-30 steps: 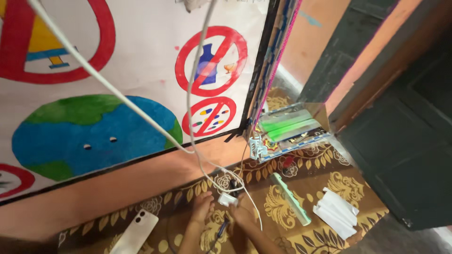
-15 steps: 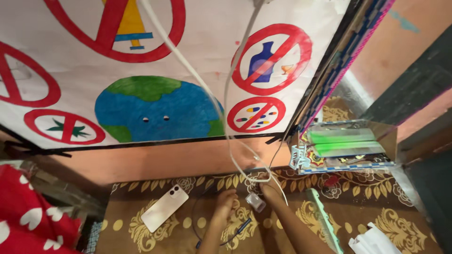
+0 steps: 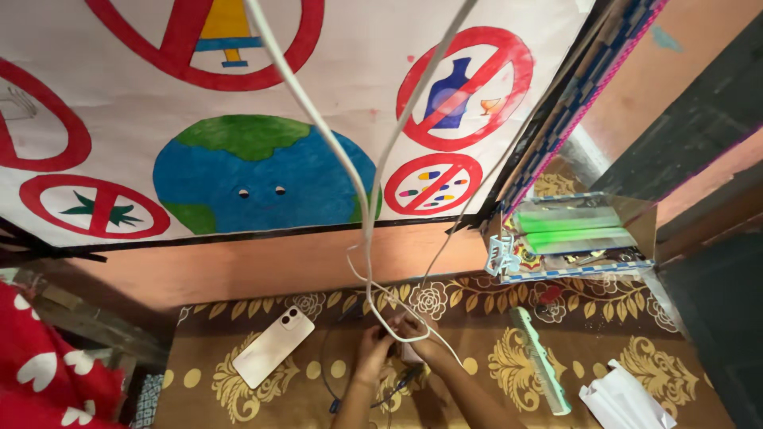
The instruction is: The person repeatedly plugs and unplugs multiple phone chargers into a wall socket and connects charging cables to a smartphone on a table. They handle several chargers and cables, moving them between the socket and the table.
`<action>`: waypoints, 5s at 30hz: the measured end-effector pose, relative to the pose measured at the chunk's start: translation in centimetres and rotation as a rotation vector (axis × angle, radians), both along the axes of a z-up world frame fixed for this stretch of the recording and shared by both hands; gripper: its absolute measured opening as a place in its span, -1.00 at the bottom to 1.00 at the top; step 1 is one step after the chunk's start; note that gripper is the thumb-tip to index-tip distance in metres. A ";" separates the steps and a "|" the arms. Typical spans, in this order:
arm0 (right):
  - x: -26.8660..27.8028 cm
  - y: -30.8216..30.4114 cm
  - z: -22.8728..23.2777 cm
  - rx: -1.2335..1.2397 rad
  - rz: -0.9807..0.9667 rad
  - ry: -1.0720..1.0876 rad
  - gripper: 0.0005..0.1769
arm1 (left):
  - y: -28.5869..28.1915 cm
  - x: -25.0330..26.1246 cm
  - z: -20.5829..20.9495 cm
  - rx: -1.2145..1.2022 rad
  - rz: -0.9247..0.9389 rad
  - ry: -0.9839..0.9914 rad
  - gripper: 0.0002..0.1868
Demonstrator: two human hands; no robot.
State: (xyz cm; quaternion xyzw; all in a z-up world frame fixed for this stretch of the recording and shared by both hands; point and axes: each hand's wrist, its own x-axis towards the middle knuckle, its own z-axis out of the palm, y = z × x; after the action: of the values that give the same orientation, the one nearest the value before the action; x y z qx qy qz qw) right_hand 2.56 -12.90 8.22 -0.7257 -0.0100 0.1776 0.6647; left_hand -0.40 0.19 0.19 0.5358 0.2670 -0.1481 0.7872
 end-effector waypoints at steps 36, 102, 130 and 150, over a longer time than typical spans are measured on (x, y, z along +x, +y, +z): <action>0.0 11.7 -3.4 0.210 -0.454 -0.081 -0.52 | 6.8 -0.8 4.2 -0.309 0.231 -0.167 -0.74; 3.1 17.2 28.6 0.142 -0.039 -0.552 -0.41 | 14.9 7.6 34.6 0.519 0.214 -1.002 -0.72; -9.0 6.4 69.7 -1.275 0.506 -0.993 -0.70 | 16.6 6.4 80.4 1.849 0.469 -1.807 -0.70; 5.1 6.3 81.1 -0.754 -0.464 -2.004 -0.63 | 9.8 12.0 89.9 1.654 0.469 -2.012 -0.56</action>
State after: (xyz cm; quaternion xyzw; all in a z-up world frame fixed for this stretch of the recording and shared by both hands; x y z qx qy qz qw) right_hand 7.63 -6.55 89.34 -0.6819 -0.3542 -0.6309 0.1075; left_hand 11.64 10.03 90.09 0.6717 -0.3328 0.6557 0.0906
